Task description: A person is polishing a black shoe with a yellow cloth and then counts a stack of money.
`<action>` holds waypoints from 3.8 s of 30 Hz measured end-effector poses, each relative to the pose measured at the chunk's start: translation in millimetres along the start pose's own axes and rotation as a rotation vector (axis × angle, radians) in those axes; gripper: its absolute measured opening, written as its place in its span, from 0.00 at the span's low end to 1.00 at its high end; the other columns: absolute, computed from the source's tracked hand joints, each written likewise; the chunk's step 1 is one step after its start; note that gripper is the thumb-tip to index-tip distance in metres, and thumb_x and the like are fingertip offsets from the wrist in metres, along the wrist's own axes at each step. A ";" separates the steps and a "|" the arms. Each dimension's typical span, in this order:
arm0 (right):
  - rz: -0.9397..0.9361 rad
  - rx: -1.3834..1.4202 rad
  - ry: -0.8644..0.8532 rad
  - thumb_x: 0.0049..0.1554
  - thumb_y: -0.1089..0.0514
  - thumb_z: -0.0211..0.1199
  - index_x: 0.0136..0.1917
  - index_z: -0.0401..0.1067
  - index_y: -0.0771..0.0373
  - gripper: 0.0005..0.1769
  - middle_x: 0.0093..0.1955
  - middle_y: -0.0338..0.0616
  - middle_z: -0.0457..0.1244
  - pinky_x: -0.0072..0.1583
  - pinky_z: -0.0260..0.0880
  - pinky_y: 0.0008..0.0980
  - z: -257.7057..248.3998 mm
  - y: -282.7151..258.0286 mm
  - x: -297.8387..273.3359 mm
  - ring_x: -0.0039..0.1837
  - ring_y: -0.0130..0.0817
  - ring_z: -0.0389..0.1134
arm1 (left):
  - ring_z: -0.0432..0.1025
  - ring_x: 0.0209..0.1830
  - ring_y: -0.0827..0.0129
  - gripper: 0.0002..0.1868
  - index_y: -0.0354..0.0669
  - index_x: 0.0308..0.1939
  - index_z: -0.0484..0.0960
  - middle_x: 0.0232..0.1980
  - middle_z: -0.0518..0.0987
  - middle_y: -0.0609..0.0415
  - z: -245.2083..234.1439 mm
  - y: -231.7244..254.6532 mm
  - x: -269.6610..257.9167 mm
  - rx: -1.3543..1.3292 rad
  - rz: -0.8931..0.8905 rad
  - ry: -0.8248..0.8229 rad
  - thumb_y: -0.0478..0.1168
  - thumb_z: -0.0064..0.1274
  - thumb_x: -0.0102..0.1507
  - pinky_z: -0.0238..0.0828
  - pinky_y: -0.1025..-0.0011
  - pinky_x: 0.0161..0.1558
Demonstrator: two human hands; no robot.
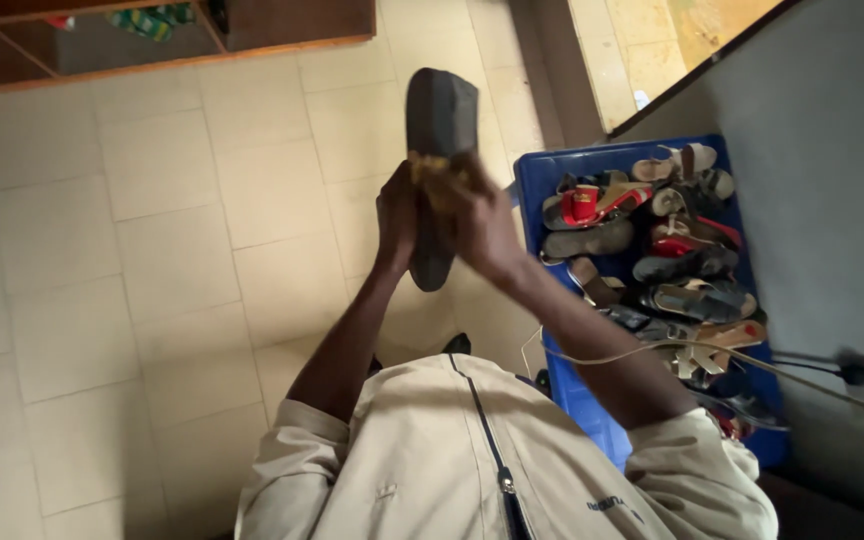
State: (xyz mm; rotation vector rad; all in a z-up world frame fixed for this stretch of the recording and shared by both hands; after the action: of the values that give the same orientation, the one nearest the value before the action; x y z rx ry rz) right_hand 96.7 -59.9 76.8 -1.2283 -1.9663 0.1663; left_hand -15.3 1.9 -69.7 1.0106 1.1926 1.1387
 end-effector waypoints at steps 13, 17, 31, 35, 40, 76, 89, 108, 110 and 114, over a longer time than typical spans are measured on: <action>0.127 -0.104 0.179 0.57 0.70 0.67 0.65 0.77 0.56 0.24 0.57 0.50 0.62 0.52 0.79 0.43 -13.6 26.5 52.4 0.54 0.49 0.74 | 0.65 0.30 0.80 0.26 0.41 0.37 0.79 0.29 0.73 0.60 -0.3 35.3 -16.7 0.051 0.008 -0.167 0.61 0.45 0.69 0.65 0.77 0.32; 0.187 -0.069 0.007 0.52 0.68 0.67 0.63 0.75 0.57 0.25 0.62 0.57 0.61 0.50 0.78 0.47 6.6 13.8 17.6 0.50 0.57 0.72 | 0.70 0.36 0.77 0.22 0.36 0.47 0.80 0.38 0.77 0.57 6.2 -8.4 -3.6 -0.315 -0.021 -0.230 0.54 0.45 0.73 0.70 0.73 0.38; 0.181 -0.150 0.185 0.51 0.68 0.69 0.57 0.78 0.59 0.20 0.52 0.52 0.64 0.49 0.75 0.46 -19.6 45.5 14.8 0.50 0.52 0.71 | 0.76 0.34 0.69 0.28 0.38 0.55 0.76 0.41 0.80 0.51 26.9 24.3 -7.9 -0.681 -0.303 -0.407 0.59 0.35 0.74 0.79 0.69 0.38; 0.217 -0.137 0.264 0.54 0.67 0.70 0.58 0.79 0.59 0.18 0.53 0.52 0.63 0.51 0.76 0.42 -43.6 48.6 23.6 0.51 0.50 0.72 | 0.78 0.35 0.68 0.31 0.32 0.58 0.77 0.43 0.82 0.47 25.3 42.9 -20.1 -0.523 -0.223 -0.506 0.60 0.39 0.73 0.79 0.69 0.38; 0.231 -0.187 0.159 0.52 0.69 0.68 0.60 0.78 0.59 0.21 0.55 0.51 0.63 0.51 0.76 0.43 -29.5 29.0 1.4 0.52 0.51 0.72 | 0.78 0.48 0.66 0.33 0.34 0.63 0.74 0.52 0.81 0.48 29.1 22.1 -11.2 -0.600 -0.219 -0.574 0.61 0.44 0.71 0.79 0.66 0.52; 0.032 -0.256 0.250 0.46 0.74 0.64 0.62 0.77 0.58 0.30 0.59 0.54 0.63 0.58 0.74 0.45 -28.0 31.1 -1.3 0.60 0.54 0.69 | 0.78 0.54 0.56 0.27 0.31 0.62 0.73 0.54 0.81 0.43 21.8 36.3 0.1 -0.843 -0.246 -0.507 0.45 0.58 0.64 0.77 0.57 0.61; 0.020 0.137 -0.109 0.41 0.75 0.56 0.64 0.75 0.60 0.37 0.59 0.57 0.63 0.59 0.75 0.42 -30.8 4.6 -37.2 0.60 0.54 0.71 | 0.76 0.59 0.58 0.32 0.37 0.70 0.71 0.62 0.80 0.45 4.8 45.9 25.6 -1.162 -0.155 -0.462 0.58 0.48 0.72 0.74 0.59 0.61; 0.261 0.147 0.339 0.63 0.74 0.59 0.66 0.73 0.66 0.18 0.60 0.51 0.65 0.58 0.73 0.36 -40.7 55.1 -12.7 0.59 0.41 0.71 | 0.79 0.56 0.57 0.32 0.33 0.69 0.73 0.59 0.81 0.42 31.5 79.4 -37.4 -1.050 -0.331 -0.753 0.59 0.43 0.75 0.77 0.58 0.62; 0.376 0.311 0.319 0.61 0.73 0.58 0.66 0.71 0.66 0.20 0.57 0.49 0.64 0.53 0.74 0.33 -28.9 67.7 -24.0 0.55 0.35 0.70 | 0.79 0.55 0.56 0.34 0.31 0.68 0.73 0.59 0.82 0.42 29.3 62.4 -26.5 -1.101 -0.386 -0.712 0.60 0.43 0.74 0.77 0.59 0.60; 0.630 0.514 0.194 0.67 0.69 0.59 0.66 0.70 0.69 0.14 0.43 0.47 0.65 0.43 0.66 0.29 0.5 78.4 -60.1 0.42 0.27 0.65 | 0.79 0.54 0.57 0.32 0.35 0.66 0.74 0.57 0.82 0.44 20.5 49.7 -8.0 -1.132 -0.315 -0.505 0.59 0.45 0.71 0.78 0.59 0.59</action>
State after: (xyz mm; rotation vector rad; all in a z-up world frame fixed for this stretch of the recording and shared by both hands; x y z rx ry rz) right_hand 164.1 -67.2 5.1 -1.3986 -1.2080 0.7843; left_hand -0.7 2.1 -17.3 0.1774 0.1691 0.9868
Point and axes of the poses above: each hand's wrist, its own x-axis towards the middle knuckle, its own z-axis out of the palm, y = z × x, the point moved 2 cm from there along x, towards the middle knuckle
